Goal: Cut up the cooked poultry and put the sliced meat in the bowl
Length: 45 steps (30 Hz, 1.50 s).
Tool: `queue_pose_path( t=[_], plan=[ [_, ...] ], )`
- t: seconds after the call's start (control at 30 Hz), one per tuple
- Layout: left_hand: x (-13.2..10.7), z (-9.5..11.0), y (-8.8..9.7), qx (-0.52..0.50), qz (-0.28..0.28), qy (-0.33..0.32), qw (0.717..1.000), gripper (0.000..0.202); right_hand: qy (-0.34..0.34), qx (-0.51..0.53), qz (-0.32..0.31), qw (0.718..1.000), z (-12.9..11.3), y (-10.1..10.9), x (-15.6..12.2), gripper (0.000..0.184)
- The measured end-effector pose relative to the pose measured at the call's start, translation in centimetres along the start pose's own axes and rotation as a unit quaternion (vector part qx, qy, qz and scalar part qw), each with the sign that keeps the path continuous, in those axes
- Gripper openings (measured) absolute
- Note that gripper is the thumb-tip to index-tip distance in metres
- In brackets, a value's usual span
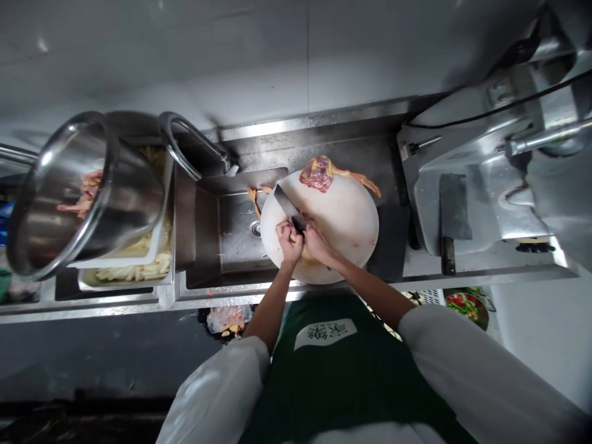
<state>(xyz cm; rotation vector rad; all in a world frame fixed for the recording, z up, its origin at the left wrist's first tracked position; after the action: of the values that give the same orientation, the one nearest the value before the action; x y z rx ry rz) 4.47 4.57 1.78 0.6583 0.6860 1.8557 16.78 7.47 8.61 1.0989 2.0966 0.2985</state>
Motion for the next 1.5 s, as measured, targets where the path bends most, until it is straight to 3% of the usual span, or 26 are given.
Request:
queue_pose_path(
  t=[0.13, 0.27, 0.33, 0.47, 0.63, 0.73, 0.87, 1.07, 1.17, 1.23, 1.37, 1.5],
  plan=[
    [-0.9, -0.9, 1.3, -0.018, 0.042, 0.047, 0.998, 0.019, -0.009, 0.010, 0.023, 1.000, 1.1, 0.8, 1.6, 0.032],
    [-2.0, -0.4, 2.2, 0.019, 0.064, 0.049, 0.997, 0.016, 0.017, -0.003, 0.010, 1.000, 0.9, 1.8, 2.3, 0.026],
    [-2.7, 0.3, 2.4, 0.061, 0.025, 0.008, 0.998, 0.008, 0.020, -0.004, 0.003, 1.000, 0.5, 1.8, 2.4, 0.024],
    [-4.6, 1.0, 2.6, 0.102, -0.110, -0.131, 0.980, 0.025, 0.007, 0.024, 0.017, 1.000, 0.6, 1.8, 2.3, 0.022],
    [-5.5, -0.3, 3.6, 0.075, -0.102, -0.193, 0.973, 0.020, -0.015, 0.062, -0.026, 0.998, 1.2, 3.2, 2.2, 0.021],
    [-5.2, -1.1, 4.0, 0.044, -0.094, -0.207, 0.973, 0.023, 0.007, 0.030, -0.015, 0.999, 0.3, 3.6, 1.6, 0.018],
    [-4.9, -1.5, 3.7, 0.035, -0.082, -0.204, 0.975, 0.024, 0.035, -0.084, 0.010, 0.996, -0.6, 2.9, -1.4, 0.023],
    [-4.5, -1.3, 2.8, 0.044, -0.062, -0.209, 0.975, 0.020, -0.053, -0.157, -0.033, 0.986, 2.2, 2.0, -9.8, 0.029],
    [-4.3, -0.9, 2.6, 0.034, -0.069, -0.220, 0.972, 0.018, -0.078, -0.154, -0.043, 0.984, 3.0, 1.1, -11.8, 0.031],
    [-4.3, -0.9, 2.7, 0.028, -0.080, -0.222, 0.971, 0.019, -0.071, -0.143, -0.030, 0.987, 2.4, 0.0, -11.0, 0.035],
    [-4.8, -1.5, 3.6, 0.017, -0.091, -0.217, 0.972, 0.020, -0.031, -0.109, 0.013, 0.993, 1.0, -1.6, -6.2, 0.037],
    [-5.5, -2.8, 4.7, -0.002, -0.062, -0.197, 0.979, 0.018, -0.037, -0.059, 0.021, 0.997, 2.6, 0.2, -3.1, 0.029]
  ],
)
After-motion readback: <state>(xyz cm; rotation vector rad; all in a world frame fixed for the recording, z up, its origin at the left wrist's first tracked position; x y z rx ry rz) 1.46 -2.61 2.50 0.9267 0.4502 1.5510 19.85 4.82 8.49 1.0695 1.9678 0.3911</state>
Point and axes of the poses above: each hand's wrist, its own x-axis towards the middle knuckle, its own y-axis out of the back of the hand, z = x × y, the point moved 1 cm from there along x, towards the middle knuckle, and after that the axes turned 11 degrees about x, right-handed, at the moved point
